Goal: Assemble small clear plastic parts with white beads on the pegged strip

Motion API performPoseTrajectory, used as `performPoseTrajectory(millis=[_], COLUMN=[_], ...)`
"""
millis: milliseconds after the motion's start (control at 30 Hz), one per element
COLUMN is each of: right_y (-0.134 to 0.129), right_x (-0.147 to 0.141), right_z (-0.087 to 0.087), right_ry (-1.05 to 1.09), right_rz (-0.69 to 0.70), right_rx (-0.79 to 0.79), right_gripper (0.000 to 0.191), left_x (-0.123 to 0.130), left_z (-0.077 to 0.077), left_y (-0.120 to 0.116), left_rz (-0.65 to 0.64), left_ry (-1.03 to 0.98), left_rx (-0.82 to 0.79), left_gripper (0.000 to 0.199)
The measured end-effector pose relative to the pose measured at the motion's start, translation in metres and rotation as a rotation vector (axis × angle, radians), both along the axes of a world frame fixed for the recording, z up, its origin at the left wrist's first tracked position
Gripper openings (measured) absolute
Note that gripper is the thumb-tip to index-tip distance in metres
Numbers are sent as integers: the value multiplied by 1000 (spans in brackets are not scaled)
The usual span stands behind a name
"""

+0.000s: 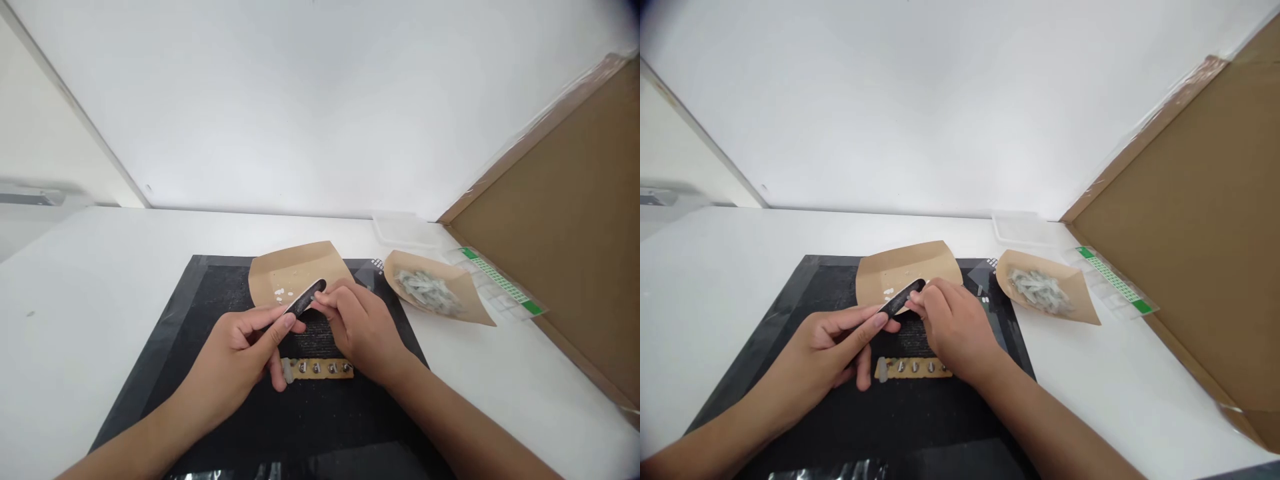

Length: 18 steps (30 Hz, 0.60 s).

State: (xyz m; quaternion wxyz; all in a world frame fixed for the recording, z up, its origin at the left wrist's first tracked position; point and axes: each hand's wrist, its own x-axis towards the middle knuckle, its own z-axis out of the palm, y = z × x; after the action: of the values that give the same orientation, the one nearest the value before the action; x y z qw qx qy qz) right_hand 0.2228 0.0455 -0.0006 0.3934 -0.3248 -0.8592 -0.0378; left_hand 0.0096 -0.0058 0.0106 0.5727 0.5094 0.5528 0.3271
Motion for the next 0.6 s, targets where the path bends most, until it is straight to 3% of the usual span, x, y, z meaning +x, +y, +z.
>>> performPoseTrajectory(millis=[167,300,367,467,600], right_y=[-2,4,9,14,14], right_x=[2,11,20,32,41], right_z=[2,3,2,1,3], right_ry=[40,103,156,260,303], right_rz=[59,33,-20,-99,-129], right_rx=[-43,-209,-292,-364,-404], right_gripper=[13,10,10,14,15], left_x=[-5,-11,-15,-21,-29], left_z=[-1,-4,-6,-10,-12], left_y=[-1,2,4,9,13], left_rz=[-36,-8,33,-20,-95], left_ry=[123,387,514,681,1023], left_rx=[195,636,800,889,955], left_gripper=[44,31,35,48,38])
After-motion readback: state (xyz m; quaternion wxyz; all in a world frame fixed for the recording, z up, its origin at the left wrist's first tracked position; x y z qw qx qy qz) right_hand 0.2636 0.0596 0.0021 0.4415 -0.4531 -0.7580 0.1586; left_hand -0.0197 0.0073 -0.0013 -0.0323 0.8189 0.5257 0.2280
